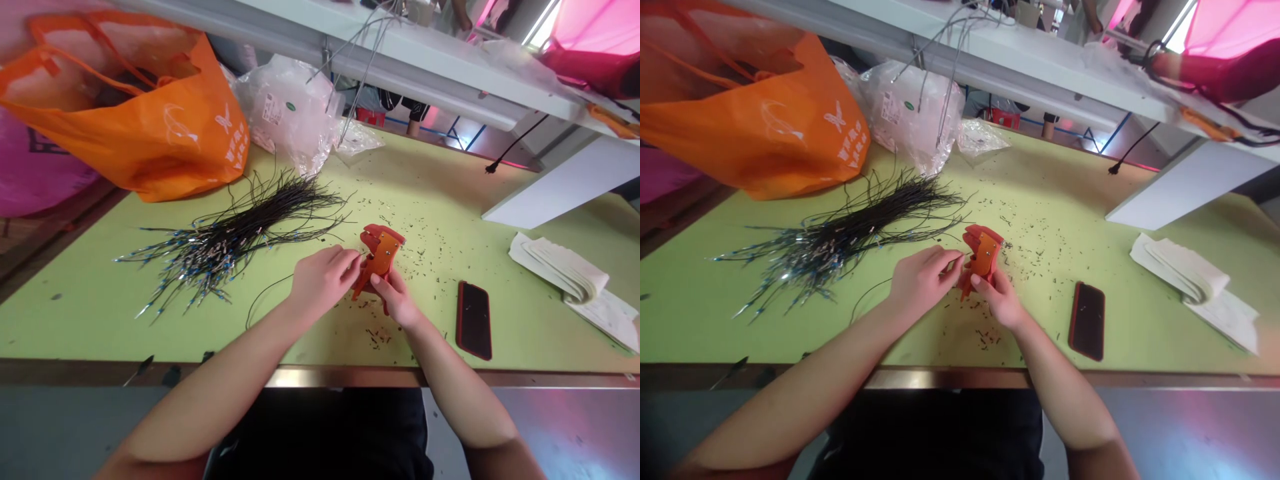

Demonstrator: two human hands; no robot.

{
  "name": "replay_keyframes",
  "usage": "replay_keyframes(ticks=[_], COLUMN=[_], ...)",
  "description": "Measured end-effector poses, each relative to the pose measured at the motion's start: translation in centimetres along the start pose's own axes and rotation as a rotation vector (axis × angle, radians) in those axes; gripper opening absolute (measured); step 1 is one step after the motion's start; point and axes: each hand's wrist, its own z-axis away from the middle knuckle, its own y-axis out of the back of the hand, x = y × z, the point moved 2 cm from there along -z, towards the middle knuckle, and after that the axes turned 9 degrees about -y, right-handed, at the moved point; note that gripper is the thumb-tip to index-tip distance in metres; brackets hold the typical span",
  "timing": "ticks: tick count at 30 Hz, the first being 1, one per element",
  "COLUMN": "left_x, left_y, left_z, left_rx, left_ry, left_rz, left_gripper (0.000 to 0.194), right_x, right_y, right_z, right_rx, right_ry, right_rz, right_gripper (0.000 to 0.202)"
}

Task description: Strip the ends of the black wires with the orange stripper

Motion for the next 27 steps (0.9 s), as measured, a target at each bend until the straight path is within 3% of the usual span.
replay_keyframes(ticks=[10, 16, 27], left_x=[1.2, 1.8, 1.8], left_y=[-0.1, 0.6, 0.3], left_z=[0.5, 0.1, 0.2], left_rx=[-0.092, -0.031, 0.079], left_ry=[0.027, -0.01, -0.013], left_rz=[0.067, 0.113, 0.106], left_gripper=[0.022, 0.015, 0.014], right_x=[0.9, 0.4, 0.7], right_y=[0.4, 0.0, 0.3], right_z=[-0.1, 0.0, -0.1], right_rx=[0.052, -0.004, -0.034], right_ry=[0.024, 0.025, 0.086], right_rz=[0.08, 0.049, 0.028], right_gripper=[0.044, 0.044, 0.048])
